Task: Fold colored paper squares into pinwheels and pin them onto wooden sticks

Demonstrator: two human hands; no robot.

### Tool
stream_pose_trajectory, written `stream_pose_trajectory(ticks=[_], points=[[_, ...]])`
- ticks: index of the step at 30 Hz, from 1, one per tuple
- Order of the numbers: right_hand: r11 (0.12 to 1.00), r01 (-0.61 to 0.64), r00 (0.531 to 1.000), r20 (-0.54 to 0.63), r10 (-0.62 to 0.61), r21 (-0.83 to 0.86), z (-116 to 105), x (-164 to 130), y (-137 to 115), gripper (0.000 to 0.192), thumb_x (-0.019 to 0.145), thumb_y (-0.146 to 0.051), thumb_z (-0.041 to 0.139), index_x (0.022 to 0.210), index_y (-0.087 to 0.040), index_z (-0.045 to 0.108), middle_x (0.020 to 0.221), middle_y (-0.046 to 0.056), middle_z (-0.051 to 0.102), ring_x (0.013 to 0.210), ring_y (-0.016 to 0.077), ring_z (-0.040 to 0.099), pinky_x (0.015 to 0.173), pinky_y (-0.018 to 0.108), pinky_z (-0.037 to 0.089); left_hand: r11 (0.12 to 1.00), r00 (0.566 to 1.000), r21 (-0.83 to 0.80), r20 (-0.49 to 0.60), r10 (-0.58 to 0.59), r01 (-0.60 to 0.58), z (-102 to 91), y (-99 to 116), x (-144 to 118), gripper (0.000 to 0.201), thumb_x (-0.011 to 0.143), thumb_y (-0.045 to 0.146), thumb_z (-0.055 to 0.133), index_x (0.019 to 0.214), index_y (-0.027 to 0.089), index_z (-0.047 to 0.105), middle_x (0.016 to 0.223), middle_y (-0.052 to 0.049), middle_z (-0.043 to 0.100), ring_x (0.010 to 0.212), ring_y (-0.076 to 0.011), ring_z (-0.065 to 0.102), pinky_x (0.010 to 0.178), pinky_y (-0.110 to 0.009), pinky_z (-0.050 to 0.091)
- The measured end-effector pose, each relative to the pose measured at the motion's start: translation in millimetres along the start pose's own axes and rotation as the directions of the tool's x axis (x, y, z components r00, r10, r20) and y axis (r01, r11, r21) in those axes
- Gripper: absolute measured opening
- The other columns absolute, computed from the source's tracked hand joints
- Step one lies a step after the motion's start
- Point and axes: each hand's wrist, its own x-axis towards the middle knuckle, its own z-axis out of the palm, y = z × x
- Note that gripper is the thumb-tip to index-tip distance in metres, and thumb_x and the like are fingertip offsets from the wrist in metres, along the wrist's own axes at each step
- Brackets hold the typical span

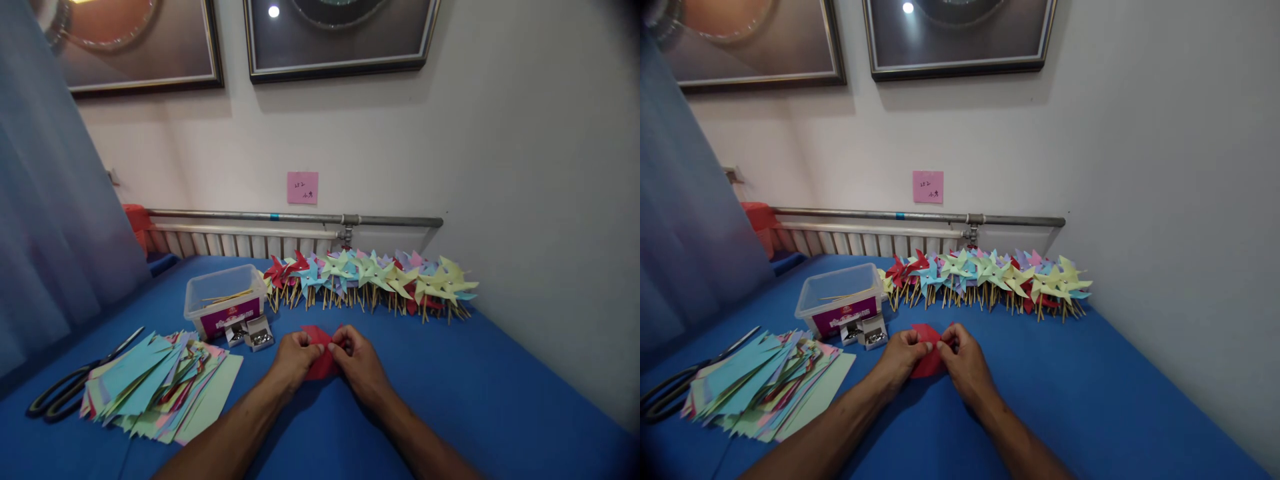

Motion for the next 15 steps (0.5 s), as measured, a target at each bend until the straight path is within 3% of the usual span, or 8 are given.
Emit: stream_pose_trajectory(ticks=[4,7,15], points=[[1.0,-0.005,0.998,-0.069,0.007,0.023,5,-1,4,0.026,0.079,-0.032,0.061,0.102,-0.021,0.059,0.082,0.0,0.064,0.067,0.0162,0.056,0.06,0.028,0.044,0.999,1.0,-0.039,0.002,-0.009,0.009,0.2,-1,-1,0.033,0.056,0.035,0.084,0.064,0.016,0.059,0.05,0.004,0.054,0.044,-0.0084,0.043,0.046,-0.023,0.03],[0.997,-0.033,0.996,-0.08,0.039,0.066,9,-3,5,0.041,0.079,-0.035,0.063,0.117,-0.022,0.056,0.081,0.0,0.065,0.065,0.0171,0.057,0.06,0.029,0.045,0.998,1.0,-0.055,-0.005,-0.013,0.012,0.4,-2,0,0.035,0.054,0.035,0.085,0.063,0.016,0.058,0.05,0.004,0.053,0.044,-0.0078,0.042,0.046,-0.022,0.029],[0.971,-0.103,0.992,-0.055,0.117,0.214,13,-1,7,0.049,0.076,-0.038,0.065,0.12,-0.021,0.051,0.071,-0.003,0.062,0.058,0.0168,0.055,0.055,0.028,0.042,0.995,1.0,-0.096,0.017,-0.024,0.026,3.0,0,-2,0.034,0.054,0.035,0.083,0.062,0.016,0.057,0.052,0.002,0.057,0.045,-0.0083,0.045,0.048,-0.022,0.033]])
